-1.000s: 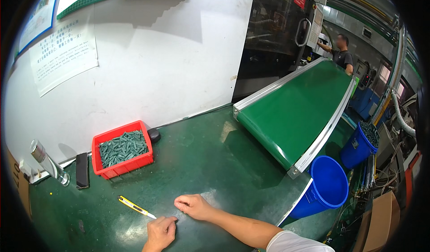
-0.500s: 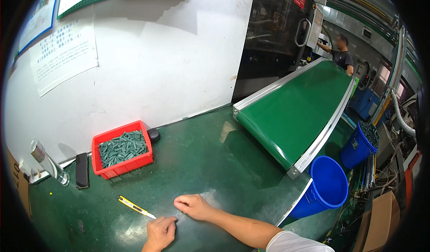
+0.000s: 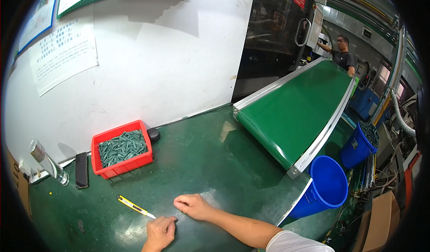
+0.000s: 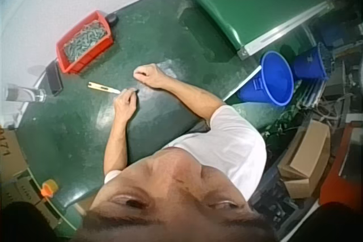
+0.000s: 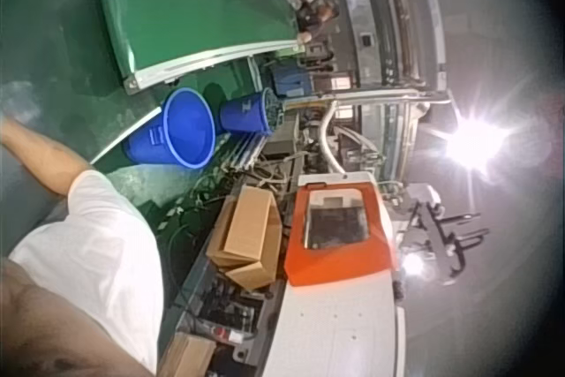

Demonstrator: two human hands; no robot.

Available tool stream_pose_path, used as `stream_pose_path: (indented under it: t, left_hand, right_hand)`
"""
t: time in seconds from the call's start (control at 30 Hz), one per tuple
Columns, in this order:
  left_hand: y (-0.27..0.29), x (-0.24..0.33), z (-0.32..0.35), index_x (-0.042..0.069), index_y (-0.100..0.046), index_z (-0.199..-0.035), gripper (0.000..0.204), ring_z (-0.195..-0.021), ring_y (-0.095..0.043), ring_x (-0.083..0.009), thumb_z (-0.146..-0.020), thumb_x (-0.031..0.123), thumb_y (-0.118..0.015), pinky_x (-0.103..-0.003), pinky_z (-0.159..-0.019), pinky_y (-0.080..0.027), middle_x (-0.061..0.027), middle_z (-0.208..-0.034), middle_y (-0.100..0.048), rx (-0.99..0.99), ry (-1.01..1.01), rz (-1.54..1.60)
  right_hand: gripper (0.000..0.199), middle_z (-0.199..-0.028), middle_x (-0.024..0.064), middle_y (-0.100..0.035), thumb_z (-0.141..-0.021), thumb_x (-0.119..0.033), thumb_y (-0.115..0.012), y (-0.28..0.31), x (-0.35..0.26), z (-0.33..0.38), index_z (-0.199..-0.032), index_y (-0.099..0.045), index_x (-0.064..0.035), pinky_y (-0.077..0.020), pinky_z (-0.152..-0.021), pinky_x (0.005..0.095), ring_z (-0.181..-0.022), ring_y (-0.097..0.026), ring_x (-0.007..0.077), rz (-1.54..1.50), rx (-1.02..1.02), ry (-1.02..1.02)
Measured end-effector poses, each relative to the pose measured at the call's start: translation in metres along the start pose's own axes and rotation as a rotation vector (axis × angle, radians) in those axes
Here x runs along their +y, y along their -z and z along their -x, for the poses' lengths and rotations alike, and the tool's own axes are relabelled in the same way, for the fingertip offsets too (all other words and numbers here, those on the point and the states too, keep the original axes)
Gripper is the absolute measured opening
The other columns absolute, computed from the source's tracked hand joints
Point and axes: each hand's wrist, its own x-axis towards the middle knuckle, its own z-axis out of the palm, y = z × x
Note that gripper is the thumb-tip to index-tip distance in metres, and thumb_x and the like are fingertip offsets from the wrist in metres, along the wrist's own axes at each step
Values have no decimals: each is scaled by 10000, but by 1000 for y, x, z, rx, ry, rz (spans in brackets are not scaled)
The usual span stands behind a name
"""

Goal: The recorder gathers green plastic U-shaped parts from a workstation, packs them into a box, seals the box with tape, and moves to another station to inspect and deburr similar parts using a utility knife.

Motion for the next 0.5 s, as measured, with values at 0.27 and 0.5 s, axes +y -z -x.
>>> stream_pose_path:
  t: [0.27, 0.5]
  left_hand:
    - [0, 0, 0, 50, -663, -769, 89, -452, -498, -247, -713, 18, -602, -346, -443, -391, -86, -535, -488, 4, 0, 0]
    - [0, -1, 1, 53, -664, -769, 94, -456, -504, -247, -709, 16, -603, -345, -445, -394, -86, -540, -492, 3, 11, 0]
  right_hand:
    - [202, -798, 143, -638, -883, -200, -581, 1, -3, 0, -932, -611, -7, -480, -633, 335, -700, -619, 257, 5, 3, 3]
    - [197, -780, 133, -630, -881, -195, -584, 0, -1, 0, -930, -611, -6, -473, -620, 323, -674, -603, 235, -10, -5, -8]
